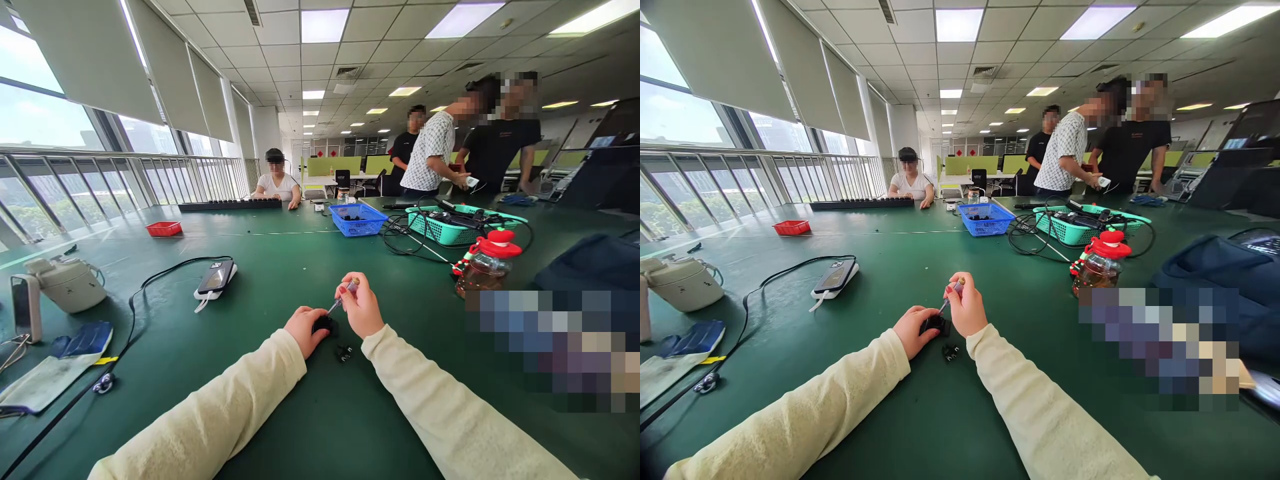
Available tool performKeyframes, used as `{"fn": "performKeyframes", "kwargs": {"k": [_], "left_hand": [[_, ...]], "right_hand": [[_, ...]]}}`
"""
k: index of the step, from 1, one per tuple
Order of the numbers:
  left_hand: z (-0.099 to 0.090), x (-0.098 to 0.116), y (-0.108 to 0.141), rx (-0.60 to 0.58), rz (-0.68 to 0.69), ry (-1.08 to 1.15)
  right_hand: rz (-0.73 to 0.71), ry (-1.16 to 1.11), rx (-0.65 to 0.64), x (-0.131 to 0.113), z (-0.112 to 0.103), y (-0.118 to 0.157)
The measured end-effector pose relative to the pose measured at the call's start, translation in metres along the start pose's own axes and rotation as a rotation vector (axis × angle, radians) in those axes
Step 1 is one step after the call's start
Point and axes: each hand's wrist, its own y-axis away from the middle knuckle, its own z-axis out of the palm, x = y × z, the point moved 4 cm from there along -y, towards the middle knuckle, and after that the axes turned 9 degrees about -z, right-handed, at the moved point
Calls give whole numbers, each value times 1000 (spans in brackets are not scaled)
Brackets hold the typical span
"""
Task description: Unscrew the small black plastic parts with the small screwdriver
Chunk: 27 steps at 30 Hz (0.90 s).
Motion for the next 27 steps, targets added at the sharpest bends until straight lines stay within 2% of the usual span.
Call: {"fn": "performKeyframes", "kwargs": {"k": [10, 17, 27], "left_hand": [[4, -2, -2, 14, 35, -12], [2, 0, -2, -1, 26, -42], [2, -1, -3, 1, 37, -31]], "right_hand": [[-82, -51, -55, -10, -1, 2], [-48, -23, -155, -6, 7, 4], [-19, -12, -134, 0, 13, 3]]}}
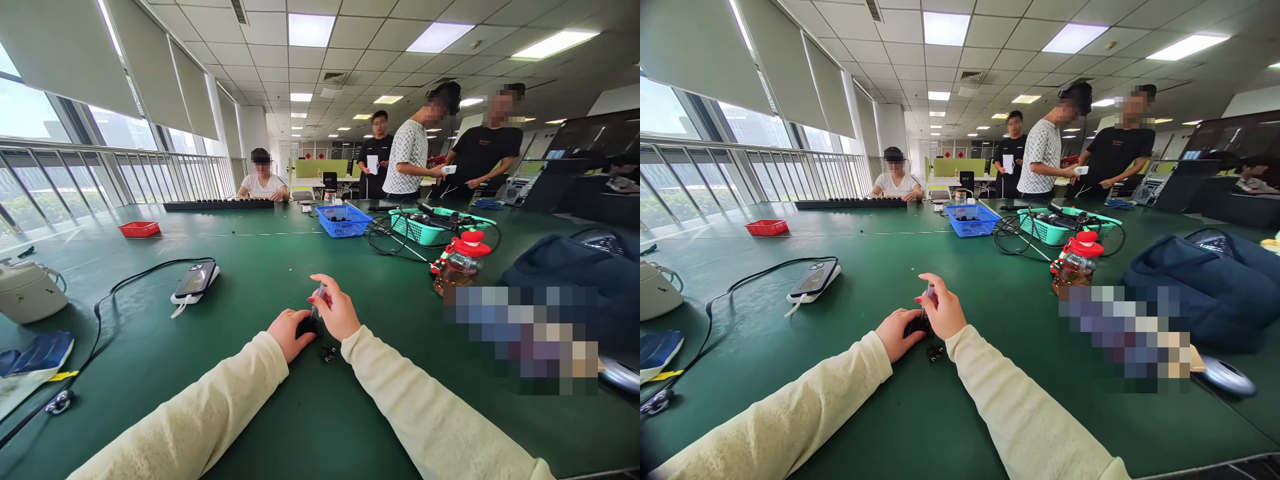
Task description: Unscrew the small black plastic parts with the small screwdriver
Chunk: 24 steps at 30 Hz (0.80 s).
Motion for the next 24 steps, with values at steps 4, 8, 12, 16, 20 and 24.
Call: {"fn": "performKeyframes", "kwargs": {"k": [4, 8, 12, 16, 20, 24], "left_hand": [[1, -1, 0, -16, -24, 3], [2, -2, 0, 2, -31, -2], [4, -4, -1, 17, -9, -2], [6, -5, -3, 37, 13, -17], [8, -7, -4, 47, 27, -39], [10, -7, -5, 53, 40, -66]], "right_hand": [[-22, 48, -15, 3, -1, 0], [-83, 52, -28, -3, -4, 1], [-132, 39, 25, -9, -6, 2], [-120, 23, 9, -6, -3, 2], [-56, 7, 17, 0, -2, 0], [-62, 58, 28, -4, -3, -1]]}}
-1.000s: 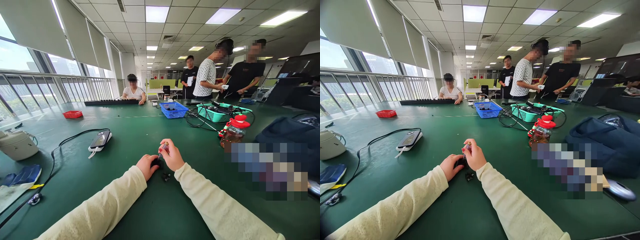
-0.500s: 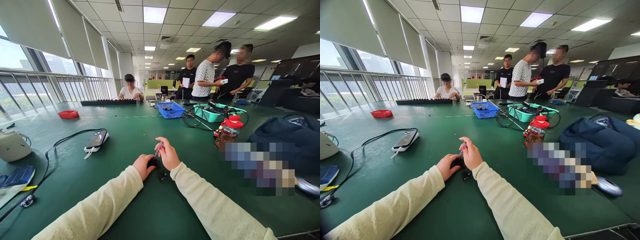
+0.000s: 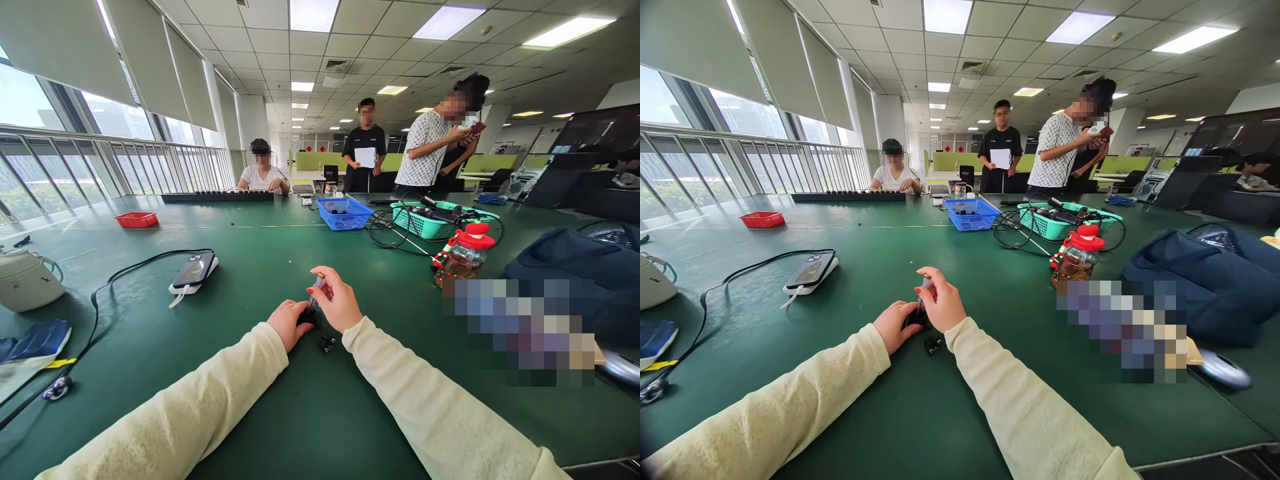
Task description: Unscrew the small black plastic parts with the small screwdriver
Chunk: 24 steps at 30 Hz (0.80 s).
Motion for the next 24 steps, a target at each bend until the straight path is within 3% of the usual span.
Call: {"fn": "performKeyframes", "kwargs": {"k": [13, 24], "left_hand": [[2, 2, -1, 43, 72, -25], [0, 5, 0, 82, 135, -24]], "right_hand": [[-212, 150, 26, -17, -3, 10], [-76, 88, -19, -9, 3, 6]]}}
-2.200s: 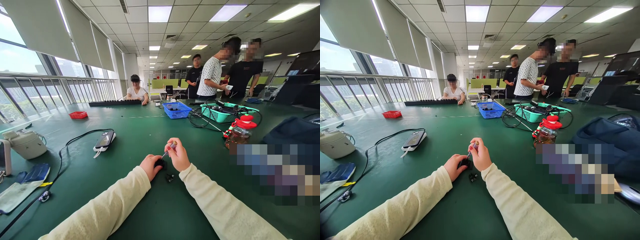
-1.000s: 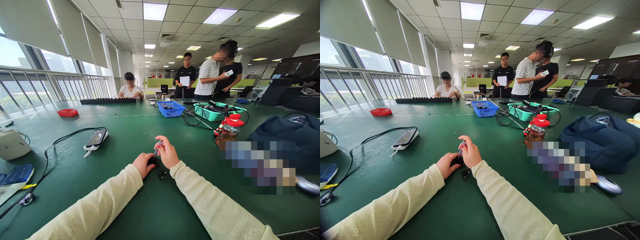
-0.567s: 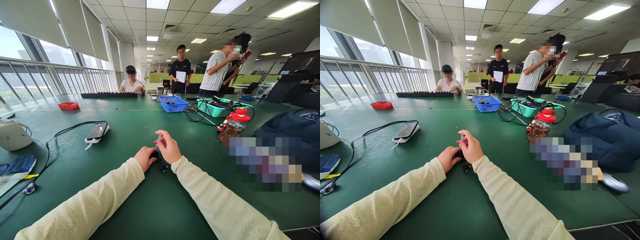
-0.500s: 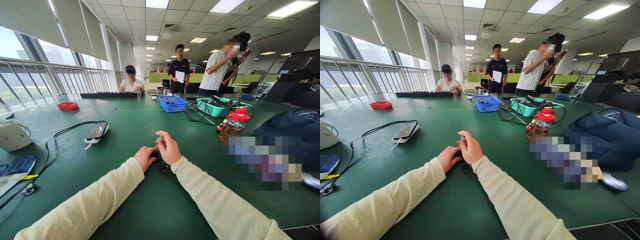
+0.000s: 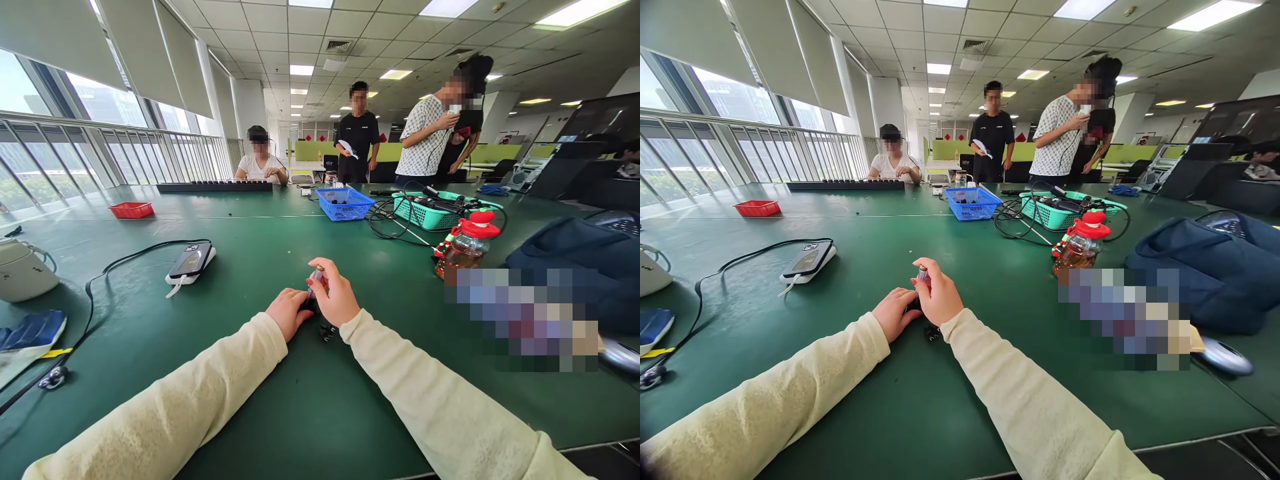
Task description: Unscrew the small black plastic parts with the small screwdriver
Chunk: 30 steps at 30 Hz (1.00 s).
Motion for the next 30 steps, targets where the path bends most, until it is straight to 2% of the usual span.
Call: {"fn": "performKeyframes", "kwargs": {"k": [6, 11, 15, 30], "left_hand": [[1, -2, 0, 8, -2, 10], [4, -5, -1, 9, -15, 15], [3, -5, 0, 8, -27, 15], [2, -3, 0, 4, -15, 23]], "right_hand": [[-15, 59, 10, -2, -4, -1], [-104, 125, 121, -6, -14, 2], [-102, 124, 166, -4, -17, 2], [-209, 122, 69, -10, -14, 3]]}}
